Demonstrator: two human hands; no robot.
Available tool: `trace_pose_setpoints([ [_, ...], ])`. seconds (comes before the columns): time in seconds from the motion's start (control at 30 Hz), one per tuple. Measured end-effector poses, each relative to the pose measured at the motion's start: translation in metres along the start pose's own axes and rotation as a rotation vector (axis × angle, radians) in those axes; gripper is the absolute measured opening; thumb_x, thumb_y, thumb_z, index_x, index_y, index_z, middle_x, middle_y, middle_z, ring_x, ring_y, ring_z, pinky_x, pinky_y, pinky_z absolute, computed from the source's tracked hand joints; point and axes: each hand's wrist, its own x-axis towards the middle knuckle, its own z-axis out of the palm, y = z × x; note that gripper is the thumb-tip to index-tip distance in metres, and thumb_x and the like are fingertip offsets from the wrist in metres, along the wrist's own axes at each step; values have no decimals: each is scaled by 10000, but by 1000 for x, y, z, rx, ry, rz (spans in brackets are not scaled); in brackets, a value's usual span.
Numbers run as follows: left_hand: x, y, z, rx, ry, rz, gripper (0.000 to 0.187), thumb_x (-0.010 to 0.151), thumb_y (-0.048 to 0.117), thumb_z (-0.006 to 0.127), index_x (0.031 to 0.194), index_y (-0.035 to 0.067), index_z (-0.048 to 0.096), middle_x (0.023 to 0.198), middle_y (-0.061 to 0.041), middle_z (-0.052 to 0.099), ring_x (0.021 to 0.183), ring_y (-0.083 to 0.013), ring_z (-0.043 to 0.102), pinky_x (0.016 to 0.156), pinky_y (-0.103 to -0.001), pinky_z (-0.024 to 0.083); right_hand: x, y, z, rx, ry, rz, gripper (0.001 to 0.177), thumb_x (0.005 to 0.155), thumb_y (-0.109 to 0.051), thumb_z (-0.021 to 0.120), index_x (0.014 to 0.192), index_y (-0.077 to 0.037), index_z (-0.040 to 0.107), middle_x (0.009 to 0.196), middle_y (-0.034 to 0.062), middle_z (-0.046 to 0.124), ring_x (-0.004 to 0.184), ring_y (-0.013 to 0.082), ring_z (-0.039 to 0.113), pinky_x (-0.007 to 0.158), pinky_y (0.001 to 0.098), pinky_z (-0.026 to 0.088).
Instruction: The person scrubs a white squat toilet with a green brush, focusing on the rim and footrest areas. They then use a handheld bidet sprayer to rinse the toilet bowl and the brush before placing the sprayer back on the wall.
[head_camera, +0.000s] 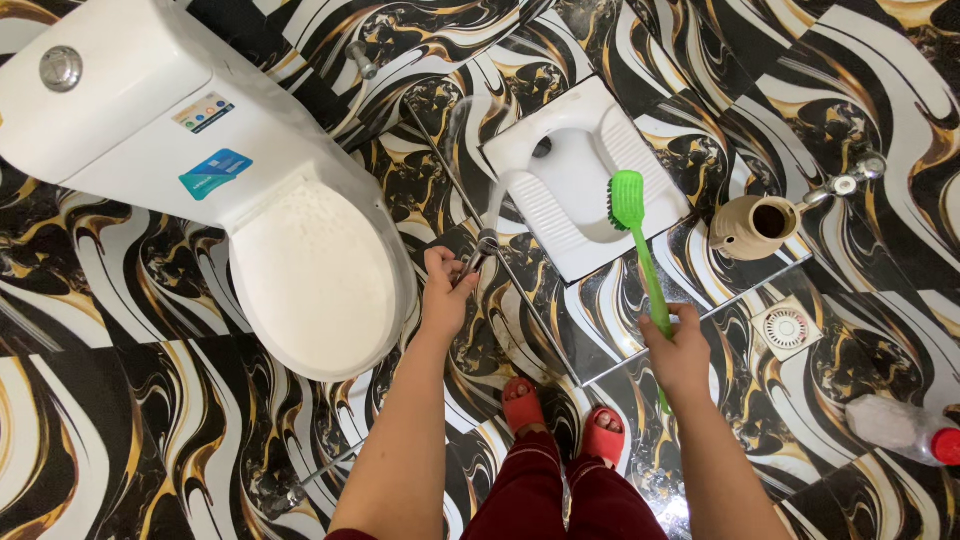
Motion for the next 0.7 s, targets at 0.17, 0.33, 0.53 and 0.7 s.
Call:
trace_pose_setpoints([
  [0.17,5,-1,1,-6,-19,26,476,920,13,695,1223,99,339,1002,-107,654,846,-211,613,793,-353,496,-3,6,1,9,27,7,437,902,-285,751,1223,-41,581,823,150,720,747,240,688,683,372,513],
  [0.33,7,1,8,35,-59,22,479,924,34,700,1224,107,334,977,-115,655,841,-222,624,801,-346,500,-3,6,1,-9,29,7,427,910,-275,755,1226,-41,586,839,154,715,757,246,686,686,375,512],
  [0.53,9,3,13,38,-54,21,468,931,29,698,1218,99,335,984,-108,663,852,-221,634,805,-355,499,-3,4,-3,-7,34,18,440,906,-275,751,1233,-33,582,843,165,718,762,248,686,690,369,511],
  [0.7,14,-2,4,-3,64,93,493,906,-2,708,1222,87,340,963,-111,652,846,-197,631,775,-324,498,-3,5,-2,32,36,10,451,900,-292,754,1222,-27,581,873,157,727,775,237,689,695,356,517],
])
